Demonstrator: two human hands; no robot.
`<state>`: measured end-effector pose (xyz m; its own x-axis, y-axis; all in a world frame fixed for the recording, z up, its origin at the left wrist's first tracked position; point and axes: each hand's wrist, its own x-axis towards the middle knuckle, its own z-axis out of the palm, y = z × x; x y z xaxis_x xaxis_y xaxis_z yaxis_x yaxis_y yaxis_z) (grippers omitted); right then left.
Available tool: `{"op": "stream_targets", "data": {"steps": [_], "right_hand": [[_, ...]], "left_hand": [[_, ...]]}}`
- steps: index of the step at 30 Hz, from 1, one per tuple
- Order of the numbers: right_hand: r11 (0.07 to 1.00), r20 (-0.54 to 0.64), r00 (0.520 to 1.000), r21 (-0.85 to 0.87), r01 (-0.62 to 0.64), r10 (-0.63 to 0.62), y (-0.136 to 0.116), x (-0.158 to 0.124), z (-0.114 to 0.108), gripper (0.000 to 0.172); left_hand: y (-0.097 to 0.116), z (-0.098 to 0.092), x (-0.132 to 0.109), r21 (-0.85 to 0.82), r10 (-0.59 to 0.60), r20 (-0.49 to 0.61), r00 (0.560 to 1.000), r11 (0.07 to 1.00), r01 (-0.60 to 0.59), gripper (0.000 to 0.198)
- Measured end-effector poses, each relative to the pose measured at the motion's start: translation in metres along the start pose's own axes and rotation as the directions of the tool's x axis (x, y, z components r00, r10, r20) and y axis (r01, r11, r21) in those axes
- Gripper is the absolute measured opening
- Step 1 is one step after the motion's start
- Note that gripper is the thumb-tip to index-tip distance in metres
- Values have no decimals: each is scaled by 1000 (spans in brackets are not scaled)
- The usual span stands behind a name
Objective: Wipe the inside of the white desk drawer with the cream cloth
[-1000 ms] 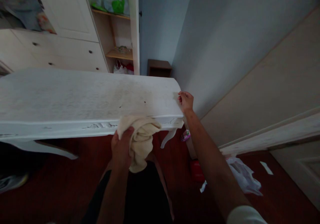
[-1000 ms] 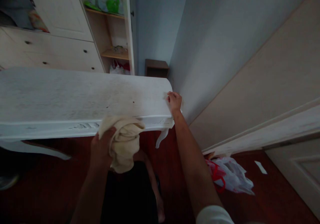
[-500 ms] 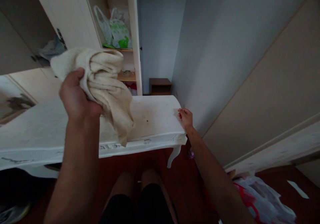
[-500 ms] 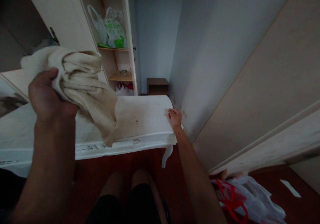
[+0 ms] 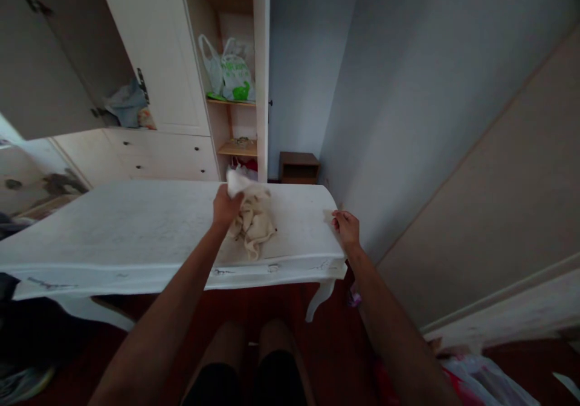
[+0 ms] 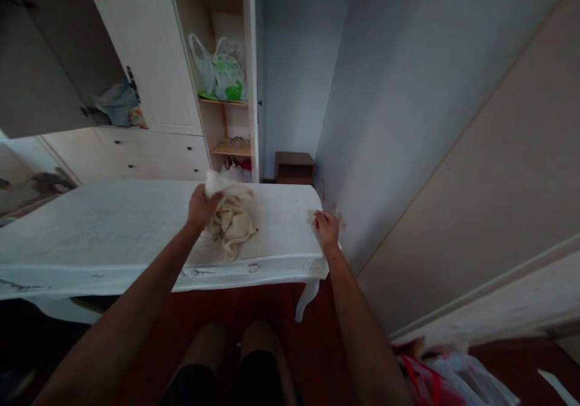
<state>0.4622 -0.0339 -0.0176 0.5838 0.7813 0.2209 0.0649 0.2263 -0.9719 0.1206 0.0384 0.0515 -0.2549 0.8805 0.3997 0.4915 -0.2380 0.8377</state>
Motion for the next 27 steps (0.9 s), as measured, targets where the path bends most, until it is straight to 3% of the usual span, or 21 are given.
{"op": "stream_targets", "data": {"steps": [3,9,11,13,15,18,20,23,27], "right_hand": [[1000,0,1000,-15,9,-9,0,0,0,35],[999,-15,1000,-39,-16,15,0,0,-1,35],[998,-23,999,-49,-25,24,0,-1,-2,35],[997,-28,999,-71,-28,26,-2,-2,-2,36],[995,-23,1000,-102,-24,22,-4,-3,-2,35],[990,-24,1000,-141,-20,17,-6,-4,-2,34],[987,-29,999,-163,-18,14,-6,-4,-2,34],[983,-19,1000,-185,-12,9,-2,-2,-4,37],[978,-24,999,-207,-26,22,5,4,-8,43]], "left_hand": [[-28,-10,-18,133,-104,306,946,989,65,30],[-42,-42,-10,36,165,453,876,979,-203,41],[-54,-57,-1,24,144,413,899,985,-169,46],[-73,-73,6,77,40,270,962,995,-63,44],[-94,-86,11,115,-72,115,991,992,58,35],[-115,-99,16,-29,-207,-22,978,978,207,20],[-120,-101,16,-147,-271,-89,958,955,256,26],[-121,-101,14,-173,-238,-122,964,961,216,33],[-128,-97,14,-191,-181,-36,983,967,171,42]]}}
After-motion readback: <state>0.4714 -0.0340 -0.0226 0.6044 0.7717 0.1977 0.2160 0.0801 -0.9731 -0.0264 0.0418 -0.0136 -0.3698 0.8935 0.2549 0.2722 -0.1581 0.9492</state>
